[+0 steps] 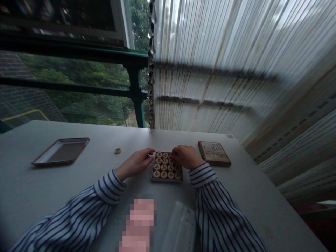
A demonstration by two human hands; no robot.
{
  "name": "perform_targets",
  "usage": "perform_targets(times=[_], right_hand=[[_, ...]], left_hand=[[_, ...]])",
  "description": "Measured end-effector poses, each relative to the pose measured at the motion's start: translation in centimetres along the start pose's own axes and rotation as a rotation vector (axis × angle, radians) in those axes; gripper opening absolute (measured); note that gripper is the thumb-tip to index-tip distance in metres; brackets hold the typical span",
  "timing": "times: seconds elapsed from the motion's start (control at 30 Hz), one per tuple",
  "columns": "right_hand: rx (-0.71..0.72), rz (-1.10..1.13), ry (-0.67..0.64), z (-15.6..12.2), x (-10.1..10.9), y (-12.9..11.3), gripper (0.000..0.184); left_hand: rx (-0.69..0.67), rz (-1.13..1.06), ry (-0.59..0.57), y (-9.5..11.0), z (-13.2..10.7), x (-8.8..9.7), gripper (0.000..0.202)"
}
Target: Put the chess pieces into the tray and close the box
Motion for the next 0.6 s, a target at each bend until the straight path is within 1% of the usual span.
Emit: perform_targets(times=[0.13, 0.3, 0.47, 0.6], right_hand=[[0.009, 0.002, 0.001, 0.01, 0.03, -0.09, 0.026], [-0.010, -0.015, -0.030, 0.07, 0.08, -0.18, 0.023], [-0.030, -0.028, -0.071, 0.11, -0.06, -0.18, 0.028], [-0.014, -0.048, -0.062, 0.15, -0.20, -0.11, 0.030]], left_hand=[[-0.008, 0.008, -0.003, 0.06, -0.05, 0.01, 0.037], [0.000, 0.034, -0.011, 0.09, -0.02, 0.01, 0.037], [0.008, 0.059, -0.008, 0.01, 0.07, -0.07, 0.035], [0.007, 0.063, -0.010, 0.10, 0.06, -0.07, 0.034]])
Point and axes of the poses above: each hand's wrist, its own z-axis towards the middle knuckle, its own x-axis out of the back of the hand, y = z × x, the point moved 5 cm from there along z, towards the middle knuckle, and after that the axes turned 6 degrees about -z, right-handed, at the moved point
